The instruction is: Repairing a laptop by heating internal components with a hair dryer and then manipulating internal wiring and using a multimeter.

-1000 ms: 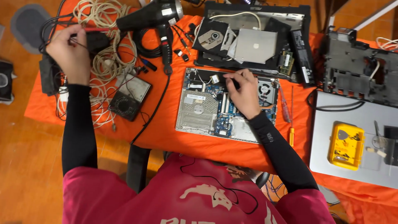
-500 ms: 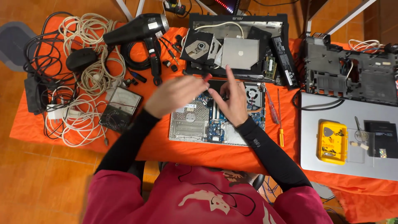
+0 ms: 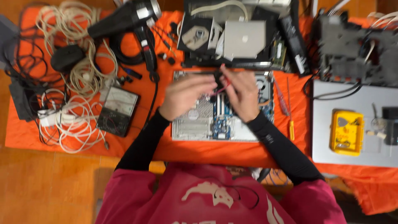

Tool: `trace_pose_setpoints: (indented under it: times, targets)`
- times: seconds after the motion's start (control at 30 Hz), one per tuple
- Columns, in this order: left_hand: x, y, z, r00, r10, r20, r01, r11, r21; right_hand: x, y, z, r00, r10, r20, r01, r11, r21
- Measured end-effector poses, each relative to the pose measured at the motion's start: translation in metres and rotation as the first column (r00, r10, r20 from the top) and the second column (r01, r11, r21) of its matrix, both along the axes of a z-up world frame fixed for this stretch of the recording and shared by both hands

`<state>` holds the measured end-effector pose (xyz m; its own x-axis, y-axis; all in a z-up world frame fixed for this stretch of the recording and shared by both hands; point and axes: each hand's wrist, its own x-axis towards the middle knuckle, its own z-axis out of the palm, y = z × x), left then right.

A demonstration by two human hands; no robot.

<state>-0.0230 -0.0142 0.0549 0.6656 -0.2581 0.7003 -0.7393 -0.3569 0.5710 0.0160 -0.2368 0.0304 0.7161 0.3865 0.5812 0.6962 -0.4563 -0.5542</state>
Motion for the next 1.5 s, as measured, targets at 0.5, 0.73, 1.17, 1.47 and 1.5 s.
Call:
trace_pose_setpoints:
  times: [0.5,0.73,1.17,1.47,1.5]
  targets:
    - [0.017,0.031,-0.028,0.889,-0.047,-0.456,-0.19,0.867,-0.461,0.003,-0.02,0.019,0.897,0.217,-0.385,-0.208,0.976,0.065]
    - [0.015,0.028,-0.035,0.851,-0.054,-0.522,-0.235,0.85,-0.471,0.009,-0.011,0.01,0.843,0.353,-0.405,-0.384,0.923,0.004]
    - [0.02,0.016,-0.045,0.874,0.076,-0.479,-0.243,0.923,-0.297,0.006,-0.011,0.004,0.907,0.257,-0.333,-0.289,0.956,-0.049]
    - [0.019,0.015,-0.045,0.864,0.047,-0.501,-0.239,0.915,-0.325,0.005,-0.013,0.002,0.92,0.315,-0.234,-0.344,0.934,-0.096]
    - [0.019,0.015,-0.045,0.861,0.055,-0.505,-0.247,0.914,-0.322,0.005,-0.013,0.002,0.926,0.283,-0.251,-0.316,0.943,-0.101]
